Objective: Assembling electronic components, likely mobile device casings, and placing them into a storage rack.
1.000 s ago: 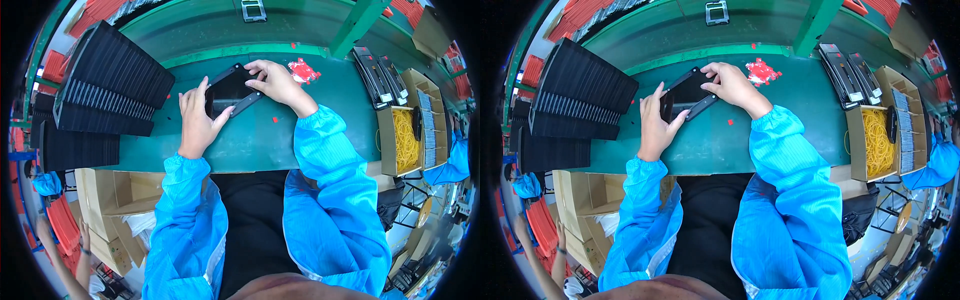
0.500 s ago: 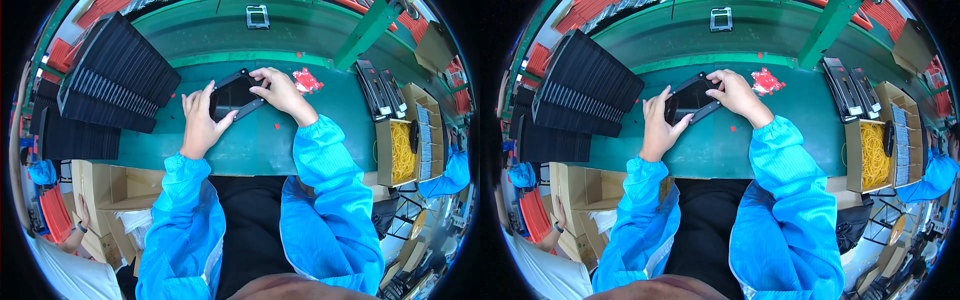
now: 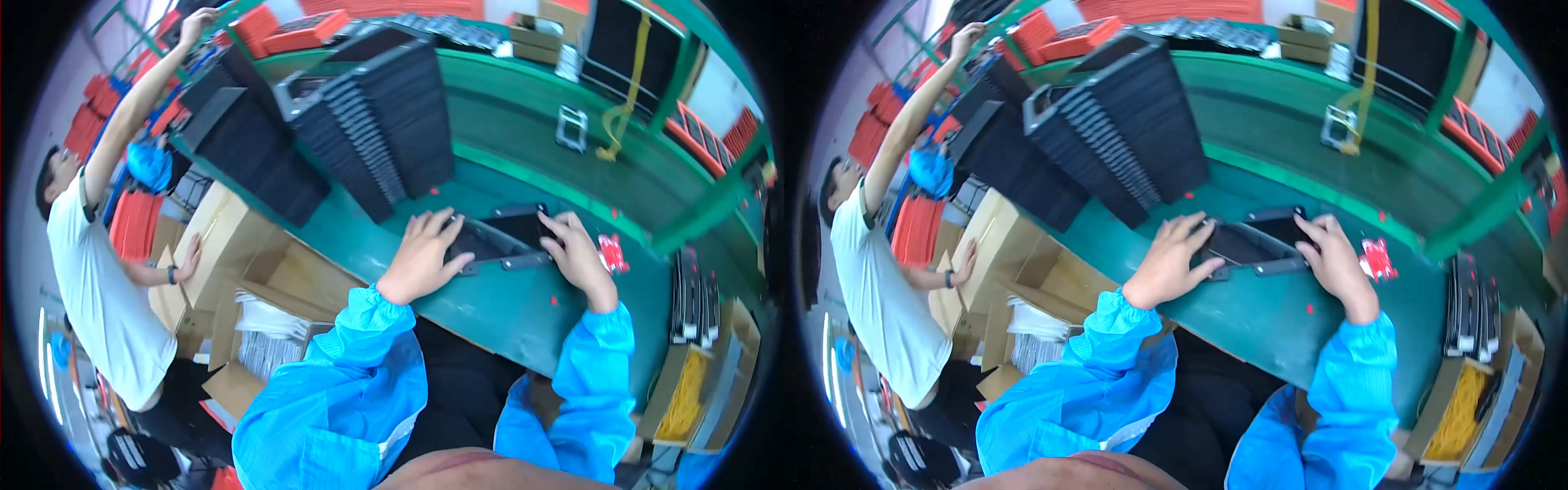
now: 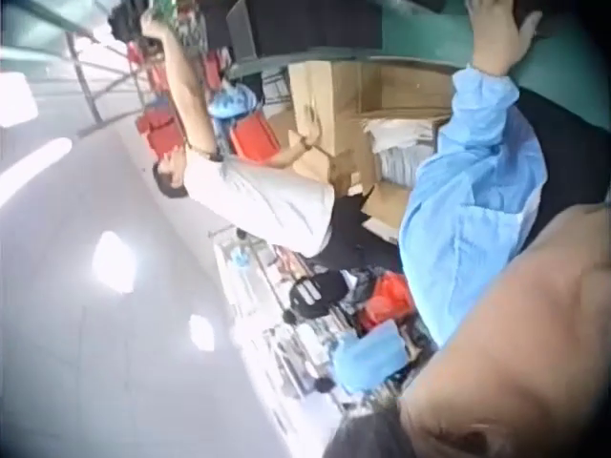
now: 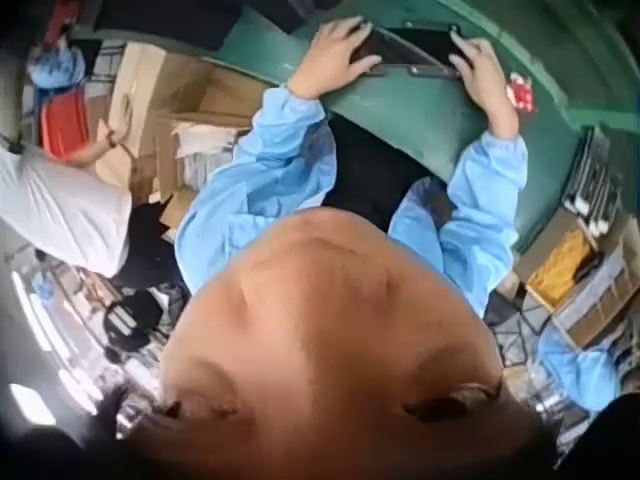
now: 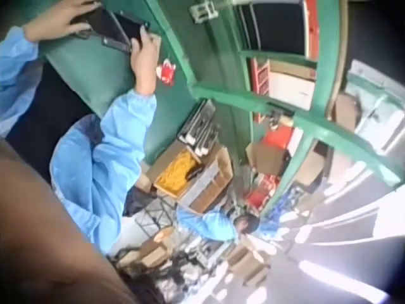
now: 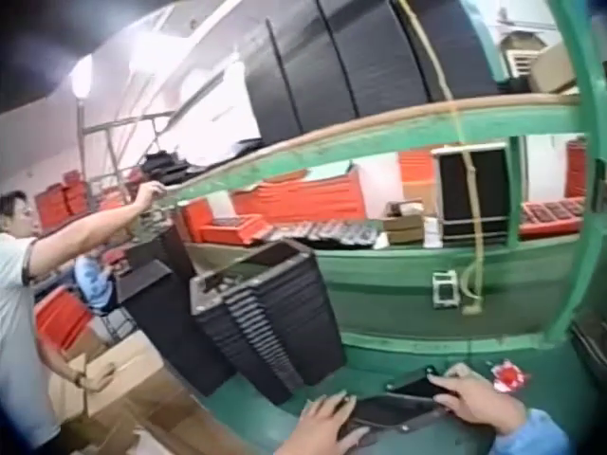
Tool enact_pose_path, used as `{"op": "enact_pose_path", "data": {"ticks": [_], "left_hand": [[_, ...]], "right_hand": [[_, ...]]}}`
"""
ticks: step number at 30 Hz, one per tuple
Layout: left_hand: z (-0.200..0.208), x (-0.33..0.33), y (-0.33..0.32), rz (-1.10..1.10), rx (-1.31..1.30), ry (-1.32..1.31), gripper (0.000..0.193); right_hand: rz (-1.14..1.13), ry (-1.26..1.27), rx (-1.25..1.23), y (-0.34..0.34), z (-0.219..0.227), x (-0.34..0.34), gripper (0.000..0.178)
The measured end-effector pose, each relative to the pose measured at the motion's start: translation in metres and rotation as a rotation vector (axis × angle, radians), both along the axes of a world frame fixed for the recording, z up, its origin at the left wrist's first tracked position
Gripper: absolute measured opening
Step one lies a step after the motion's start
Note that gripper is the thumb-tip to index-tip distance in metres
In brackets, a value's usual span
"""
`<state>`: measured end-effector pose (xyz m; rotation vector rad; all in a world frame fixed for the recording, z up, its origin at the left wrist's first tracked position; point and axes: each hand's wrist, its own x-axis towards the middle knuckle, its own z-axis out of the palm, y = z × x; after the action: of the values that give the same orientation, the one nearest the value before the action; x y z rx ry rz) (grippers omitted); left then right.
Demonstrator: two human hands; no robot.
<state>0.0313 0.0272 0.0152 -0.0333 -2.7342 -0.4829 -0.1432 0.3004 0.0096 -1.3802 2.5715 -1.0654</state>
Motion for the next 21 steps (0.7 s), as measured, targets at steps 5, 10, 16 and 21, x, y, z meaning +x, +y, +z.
{"op": "enact_pose_path", "data": {"ticks": [5,10,16,21], "left_hand": [[0.017,0.012,-0.016,-0.020,0.089,-0.113,0.062],[0.022,0.003,-0.018,-0.012,0.003,-0.149,0.066],[0.040,0.005,-0.020,-0.073,-0.060,-0.122,0.078],[0.022,-0.002,-0.023,-0.133,-0.067,-0.021,0.080]], "right_hand": [[0.090,-0.171,0.128,-0.009,0.031,0.001,0.056],[0.113,-0.200,0.182,-0.010,0.037,-0.006,0.058],[0.136,0.007,0.091,-0.014,0.026,-0.006,0.054],[0.012,0.067,0.089,-0.012,0.024,0.007,0.048]]}}
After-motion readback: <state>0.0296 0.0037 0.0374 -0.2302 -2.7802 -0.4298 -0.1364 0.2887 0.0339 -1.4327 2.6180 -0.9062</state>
